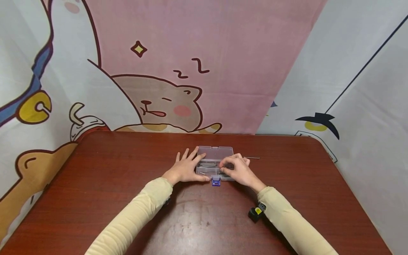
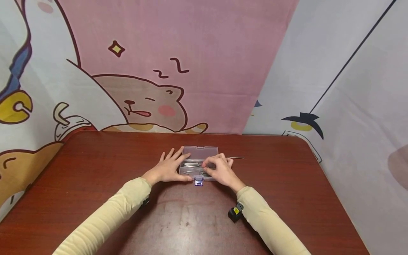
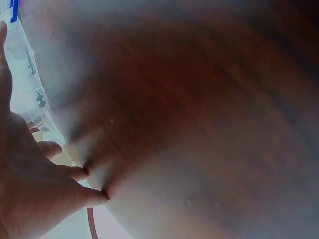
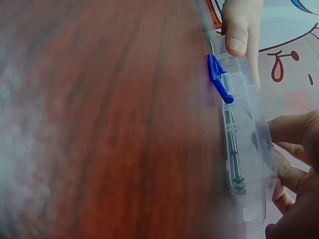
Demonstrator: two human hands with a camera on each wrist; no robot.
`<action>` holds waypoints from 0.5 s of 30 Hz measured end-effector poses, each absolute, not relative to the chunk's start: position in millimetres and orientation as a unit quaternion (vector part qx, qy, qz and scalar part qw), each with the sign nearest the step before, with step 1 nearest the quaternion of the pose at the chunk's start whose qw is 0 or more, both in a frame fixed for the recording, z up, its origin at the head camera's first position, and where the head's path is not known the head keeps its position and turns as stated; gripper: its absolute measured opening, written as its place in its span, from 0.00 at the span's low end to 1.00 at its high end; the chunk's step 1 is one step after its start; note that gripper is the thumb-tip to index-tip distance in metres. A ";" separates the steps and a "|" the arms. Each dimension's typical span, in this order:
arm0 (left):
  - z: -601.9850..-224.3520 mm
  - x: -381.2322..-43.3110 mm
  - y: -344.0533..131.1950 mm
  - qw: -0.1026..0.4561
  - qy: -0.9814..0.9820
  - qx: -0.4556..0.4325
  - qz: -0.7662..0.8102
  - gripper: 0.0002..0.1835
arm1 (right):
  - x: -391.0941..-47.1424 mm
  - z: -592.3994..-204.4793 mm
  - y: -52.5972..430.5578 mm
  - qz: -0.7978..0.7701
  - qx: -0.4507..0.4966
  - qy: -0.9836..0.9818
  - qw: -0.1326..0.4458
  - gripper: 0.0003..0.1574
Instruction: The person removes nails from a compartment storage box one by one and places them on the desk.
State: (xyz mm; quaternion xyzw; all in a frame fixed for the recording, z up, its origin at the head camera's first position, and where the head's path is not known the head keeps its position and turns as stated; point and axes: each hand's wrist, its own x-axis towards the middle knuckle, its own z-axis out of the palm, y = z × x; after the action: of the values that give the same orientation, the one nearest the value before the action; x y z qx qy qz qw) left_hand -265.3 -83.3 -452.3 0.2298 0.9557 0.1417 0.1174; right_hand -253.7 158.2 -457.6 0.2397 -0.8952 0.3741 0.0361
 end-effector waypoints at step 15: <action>-453.4 -265.4 -82.1 0.116 0.957 0.224 0.140 0.56 | -261.0 -448.6 176.5 0.415 0.220 -0.881 0.059 0.04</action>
State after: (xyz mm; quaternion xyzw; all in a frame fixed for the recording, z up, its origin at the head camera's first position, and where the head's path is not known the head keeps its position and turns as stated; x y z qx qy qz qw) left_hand -265.4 -82.1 -453.4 0.2244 0.9575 0.1396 0.1158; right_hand -261.0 176.5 -448.6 0.2202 -0.8807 0.4152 0.0586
